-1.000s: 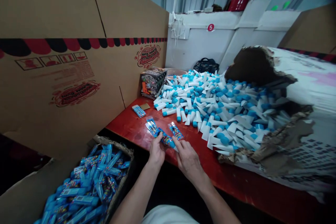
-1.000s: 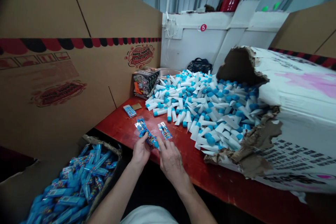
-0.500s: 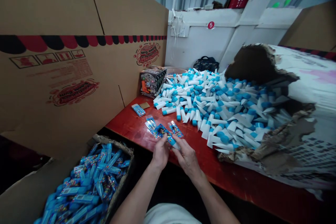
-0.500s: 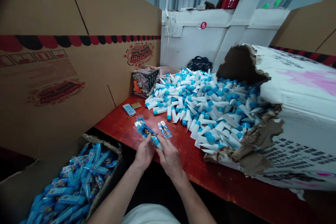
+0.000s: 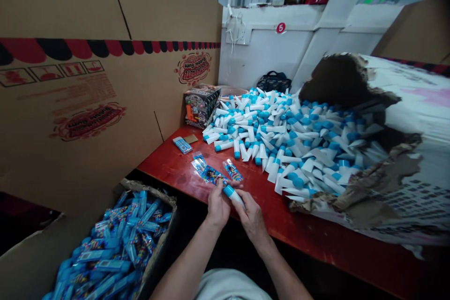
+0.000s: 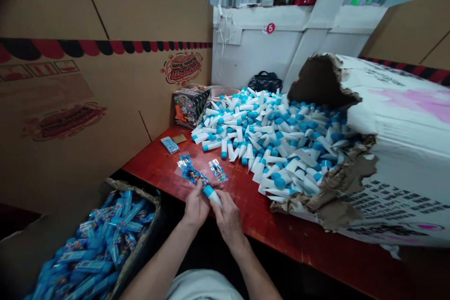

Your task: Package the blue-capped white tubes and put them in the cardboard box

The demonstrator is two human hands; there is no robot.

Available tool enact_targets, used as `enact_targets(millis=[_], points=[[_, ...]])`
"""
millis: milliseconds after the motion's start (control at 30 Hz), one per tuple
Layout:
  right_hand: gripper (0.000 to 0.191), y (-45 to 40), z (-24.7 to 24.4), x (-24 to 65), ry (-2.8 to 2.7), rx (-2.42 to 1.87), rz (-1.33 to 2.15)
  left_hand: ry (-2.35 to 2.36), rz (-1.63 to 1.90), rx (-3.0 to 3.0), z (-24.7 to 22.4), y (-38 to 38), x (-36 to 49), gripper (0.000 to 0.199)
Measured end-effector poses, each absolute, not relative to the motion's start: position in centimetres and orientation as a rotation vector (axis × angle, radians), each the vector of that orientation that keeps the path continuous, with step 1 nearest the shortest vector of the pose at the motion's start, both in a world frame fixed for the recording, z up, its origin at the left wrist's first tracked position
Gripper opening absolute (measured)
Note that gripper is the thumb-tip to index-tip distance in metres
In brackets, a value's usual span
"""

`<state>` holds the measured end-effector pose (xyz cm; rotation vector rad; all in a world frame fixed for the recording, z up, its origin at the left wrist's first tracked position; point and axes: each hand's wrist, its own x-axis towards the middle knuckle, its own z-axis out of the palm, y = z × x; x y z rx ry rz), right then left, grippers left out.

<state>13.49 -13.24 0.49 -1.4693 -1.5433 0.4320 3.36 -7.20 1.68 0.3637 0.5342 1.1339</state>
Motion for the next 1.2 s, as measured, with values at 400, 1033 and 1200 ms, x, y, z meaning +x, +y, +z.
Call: enact_targets(millis=[400, 1033, 1200], points=[[0.035, -12.6, 1.1, 13.7, -1.585, -1.395, 0.461, 0.417, 0.966, 0.244, 2.1, -6.6, 2.5, 0.024], [0.040, -8.5, 3.4, 15.9, -1.131, -1.241, 0.949, 0.652, 0.770, 0.863, -0.2, -7.3, 2.3, 0.036], [0.042, -7.4, 3.7, 16.5, -1.311, -1.391, 0.967, 0.573, 0.687, 0.942, -0.4, -7.2, 2.3, 0.037]])
